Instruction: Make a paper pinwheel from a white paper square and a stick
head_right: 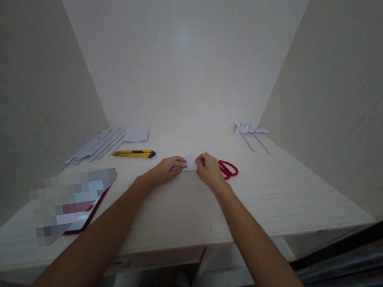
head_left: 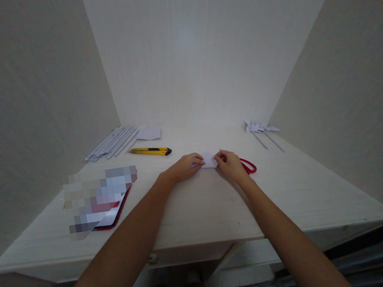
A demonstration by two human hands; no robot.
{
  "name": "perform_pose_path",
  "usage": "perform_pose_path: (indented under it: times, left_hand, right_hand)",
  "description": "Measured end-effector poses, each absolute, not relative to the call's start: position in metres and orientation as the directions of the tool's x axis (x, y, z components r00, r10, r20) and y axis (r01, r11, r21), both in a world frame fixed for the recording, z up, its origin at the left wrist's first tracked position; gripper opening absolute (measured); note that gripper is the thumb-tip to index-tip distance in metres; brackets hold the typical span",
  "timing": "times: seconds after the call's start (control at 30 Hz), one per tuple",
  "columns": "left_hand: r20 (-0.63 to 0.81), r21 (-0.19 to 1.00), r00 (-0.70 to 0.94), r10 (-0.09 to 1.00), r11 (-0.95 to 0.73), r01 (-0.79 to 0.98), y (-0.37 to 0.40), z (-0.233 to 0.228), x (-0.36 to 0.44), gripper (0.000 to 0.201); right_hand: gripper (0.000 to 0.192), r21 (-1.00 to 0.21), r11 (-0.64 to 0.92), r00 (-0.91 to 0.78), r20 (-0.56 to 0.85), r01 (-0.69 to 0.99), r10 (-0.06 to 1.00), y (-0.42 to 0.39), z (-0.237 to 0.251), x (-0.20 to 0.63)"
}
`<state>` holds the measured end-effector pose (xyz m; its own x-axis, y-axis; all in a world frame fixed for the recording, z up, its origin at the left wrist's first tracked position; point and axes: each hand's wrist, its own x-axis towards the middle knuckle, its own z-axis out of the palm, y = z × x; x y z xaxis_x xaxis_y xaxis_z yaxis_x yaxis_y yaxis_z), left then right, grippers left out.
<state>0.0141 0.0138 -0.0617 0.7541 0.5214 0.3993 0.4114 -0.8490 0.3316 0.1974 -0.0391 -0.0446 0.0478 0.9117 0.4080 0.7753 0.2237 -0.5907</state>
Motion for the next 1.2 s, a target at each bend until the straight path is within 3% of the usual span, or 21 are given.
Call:
perform_pose_path:
  times: [0.2,0.37,0.67,0.83,0.93,1.07,1.2]
  left_hand:
    - [0.396,0.330,0.755,0.523,-0.848,0.415,0.013,-0.061,0.014,0.025]
    - [0.410,0.335,0.759,0.505,-0.858,0.390,0.014,-0.061,0.014,0.026]
    - [0.393,0.385,0.719,0.573,-0.813,0.437,0.011,-0.058,0.018,0.027]
    - [0.429,0.414,0.645,0.633,-0.772,0.482,0.009,-0.060,0.025,0.021]
    - [0.429,0.427,0.641,0.636,-0.768,0.477,0.010,-0.061,0.025,0.020]
    - [0.406,0.442,0.654,0.638,-0.763,0.471,0.013,-0.063,0.024,0.031]
    - [0.405,0.429,0.664,0.629,-0.772,0.469,0.016,-0.065,0.024,0.030]
  right_hand:
    - [0.044,-0.500,0.273,-0.020,0.453,0.822,0.891,-0.037,-0.048,0.211]
    - [0.049,-0.452,0.515,-0.311,0.452,0.728,0.836,-0.040,-0.045,0.207]
    - [0.047,-0.403,0.517,-0.400,0.340,0.755,0.851,-0.046,-0.046,0.204]
    - [0.044,-0.435,0.488,-0.324,0.399,0.756,0.858,-0.042,-0.047,0.203]
    - [0.044,-0.459,0.375,-0.150,0.454,0.805,0.878,-0.033,-0.047,0.202]
    - [0.039,-0.442,0.137,0.035,0.359,0.886,0.933,-0.015,-0.046,0.198]
    - [0.036,-0.429,0.111,0.037,0.322,0.896,0.946,-0.001,-0.048,0.195]
